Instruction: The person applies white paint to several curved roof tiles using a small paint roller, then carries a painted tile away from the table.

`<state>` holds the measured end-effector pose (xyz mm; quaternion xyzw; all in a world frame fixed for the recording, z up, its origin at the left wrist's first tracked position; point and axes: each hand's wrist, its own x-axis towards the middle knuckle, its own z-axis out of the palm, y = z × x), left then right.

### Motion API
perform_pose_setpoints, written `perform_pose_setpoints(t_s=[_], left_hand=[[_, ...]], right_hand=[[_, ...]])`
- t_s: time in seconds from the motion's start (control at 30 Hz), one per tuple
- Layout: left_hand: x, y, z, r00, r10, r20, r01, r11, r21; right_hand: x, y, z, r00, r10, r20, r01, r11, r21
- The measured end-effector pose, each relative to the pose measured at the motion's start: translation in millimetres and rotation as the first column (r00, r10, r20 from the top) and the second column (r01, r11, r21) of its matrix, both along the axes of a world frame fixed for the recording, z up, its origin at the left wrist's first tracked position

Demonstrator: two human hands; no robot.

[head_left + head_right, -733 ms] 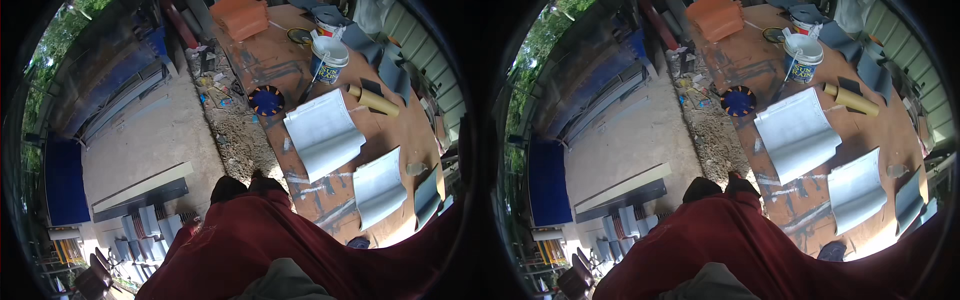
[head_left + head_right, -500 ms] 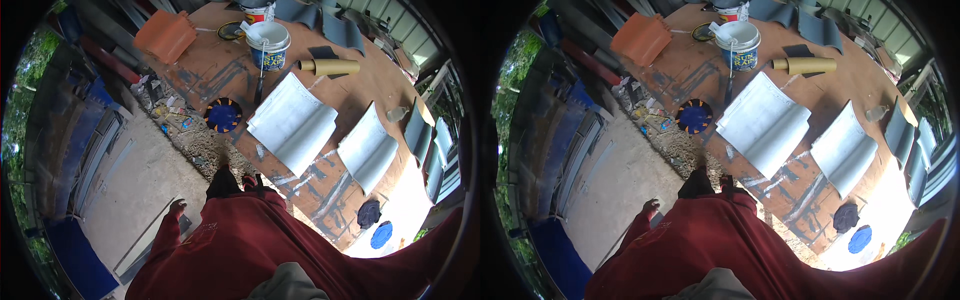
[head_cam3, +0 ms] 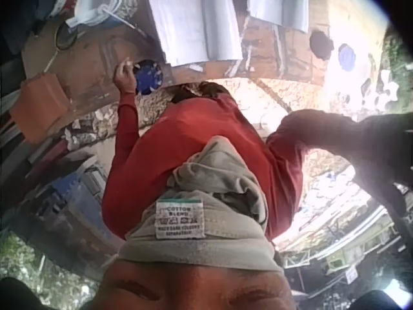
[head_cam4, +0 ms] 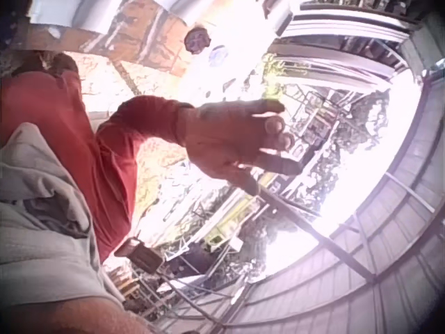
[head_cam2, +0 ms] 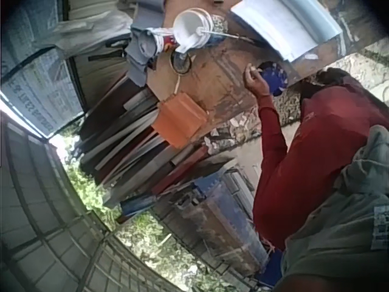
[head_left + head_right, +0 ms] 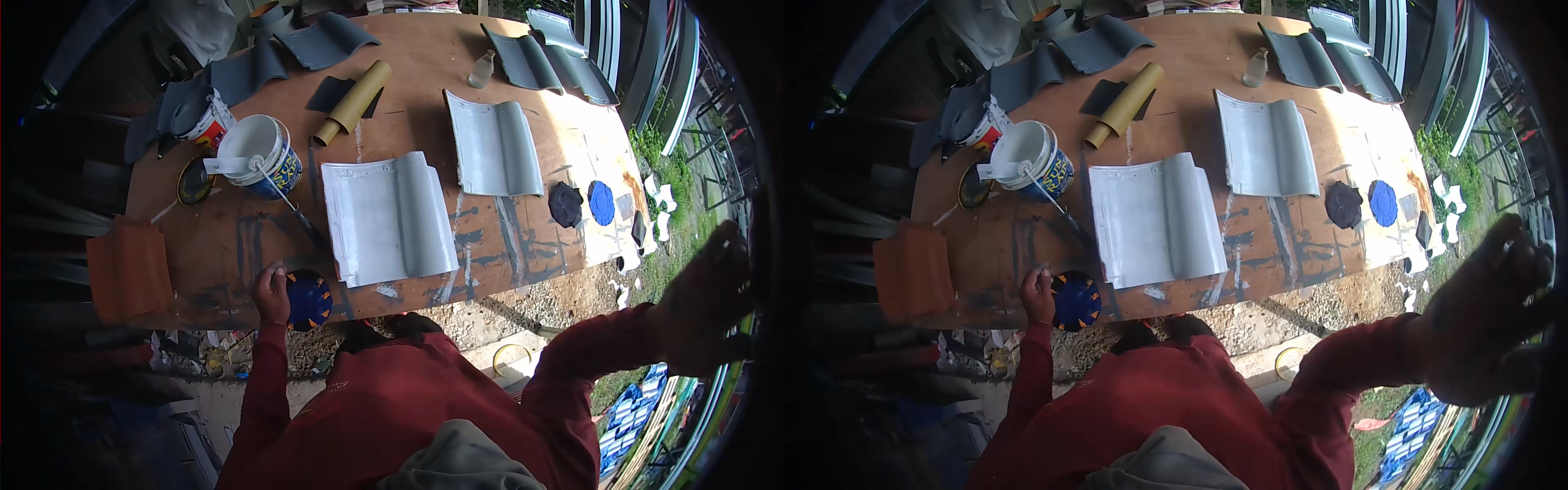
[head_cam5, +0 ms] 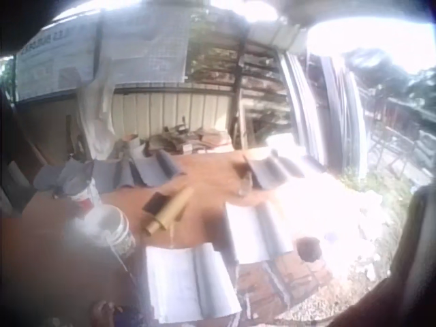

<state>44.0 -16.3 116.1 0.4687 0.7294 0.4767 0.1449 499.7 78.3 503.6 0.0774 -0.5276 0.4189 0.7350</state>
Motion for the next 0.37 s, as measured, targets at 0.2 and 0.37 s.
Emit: perform_pose_setpoints(t_s=[0.2, 0.37], left_hand=[[52, 165, 16, 0.775, -0.45, 0.444, 0.408, 0.893, 0.192], [52, 314, -52, 0.686, -0.602, 0.408, 0.5, 0.798, 0.336]], right_hand=[[-27, -38, -395, 0.993, 0.009, 0.118, 0.118, -0.126, -0.985], [-61, -37, -455, 0.991, -0.011, -0.134, -0.134, -0.186, -0.973]])
